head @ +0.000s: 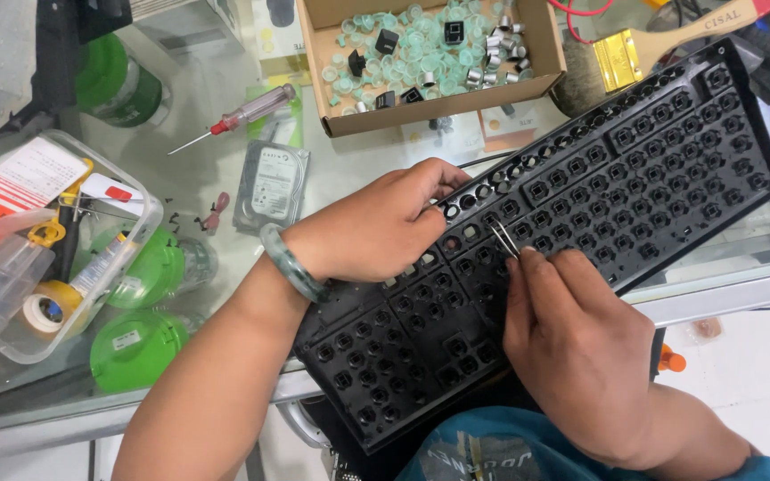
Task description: The person uses tweezers to remove small black components from the key switch sockets of a disassembled keyboard. The removed parts are placed into a cardboard box on the workbench.
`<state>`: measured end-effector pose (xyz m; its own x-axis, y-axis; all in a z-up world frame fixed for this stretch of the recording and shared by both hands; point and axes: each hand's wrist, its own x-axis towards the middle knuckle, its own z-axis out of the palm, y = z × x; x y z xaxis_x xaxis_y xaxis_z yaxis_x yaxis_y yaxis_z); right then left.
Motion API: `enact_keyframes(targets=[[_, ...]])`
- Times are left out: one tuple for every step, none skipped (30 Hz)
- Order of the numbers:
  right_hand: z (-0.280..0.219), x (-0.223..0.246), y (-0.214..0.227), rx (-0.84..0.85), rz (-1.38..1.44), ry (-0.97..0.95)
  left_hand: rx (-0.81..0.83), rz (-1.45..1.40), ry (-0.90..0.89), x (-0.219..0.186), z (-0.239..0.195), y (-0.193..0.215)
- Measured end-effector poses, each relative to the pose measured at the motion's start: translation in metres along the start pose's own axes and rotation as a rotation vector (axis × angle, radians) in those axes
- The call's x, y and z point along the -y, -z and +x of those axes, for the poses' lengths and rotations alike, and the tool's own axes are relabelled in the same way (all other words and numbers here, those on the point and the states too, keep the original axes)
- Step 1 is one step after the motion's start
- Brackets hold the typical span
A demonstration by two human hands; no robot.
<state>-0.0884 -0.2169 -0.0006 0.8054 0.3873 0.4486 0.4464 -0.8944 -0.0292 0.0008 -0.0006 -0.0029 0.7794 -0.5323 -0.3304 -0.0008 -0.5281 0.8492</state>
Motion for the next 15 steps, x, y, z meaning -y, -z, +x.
enact_keyframes(targets=[[0.001, 0.0, 0.001, -0.001, -0.002, 0.0, 0.0, 0.0, -0.002, 0.0, 0.0, 0.0], [0.002, 0.0, 0.001, -0.002, -0.004, 0.01, 0.003, 0.002, 0.005, 0.0, 0.0, 0.0], [0.002, 0.001, 0.001, -0.004, -0.007, 0.02, 0.006, 0.003, 0.013, 0.0, 0.0, 0.0], [0.002, 0.0, -0.001, -0.003, -0.008, 0.021, 0.006, 0.002, 0.013, 0.0, 0.0, 0.0], [0.002, 0.0, -0.004, -0.003, 0.016, 0.011, 0.006, 0.001, 0.008, 0.0, 0.0, 0.0], [0.001, -0.001, -0.007, -0.004, 0.039, 0.001, 0.006, 0.002, 0.002, -0.001, 0.0, 0.0], [0.001, -0.002, -0.007, -0.005, 0.039, 0.001, 0.005, 0.002, 0.001, -0.001, 0.0, 0.0], [0.0, -0.003, -0.006, -0.005, 0.027, -0.009, -0.001, -0.001, 0.009, -0.001, 0.0, 0.0], [-0.001, -0.004, -0.006, -0.006, 0.015, -0.019, -0.006, -0.004, 0.018, -0.001, -0.001, 0.0], [-0.002, -0.003, -0.006, -0.005, 0.016, -0.017, -0.008, -0.005, 0.019, -0.003, -0.001, 0.001], [-0.003, -0.004, -0.005, 0.0, -0.003, -0.024, -0.009, 0.008, 0.054, -0.006, -0.002, 0.002], [-0.004, -0.004, -0.004, 0.006, -0.023, -0.032, -0.008, 0.022, 0.089, -0.009, -0.002, 0.003], [-0.006, -0.008, 0.001, 0.007, -0.021, -0.032, -0.007, 0.021, 0.091, -0.006, -0.002, 0.001], [-0.006, -0.013, 0.005, 0.032, -0.005, -0.067, -0.006, 0.025, 0.065, -0.004, -0.001, 0.001], [-0.007, -0.018, 0.01, 0.057, 0.012, -0.101, -0.005, 0.028, 0.04, -0.002, -0.001, 0.0]])
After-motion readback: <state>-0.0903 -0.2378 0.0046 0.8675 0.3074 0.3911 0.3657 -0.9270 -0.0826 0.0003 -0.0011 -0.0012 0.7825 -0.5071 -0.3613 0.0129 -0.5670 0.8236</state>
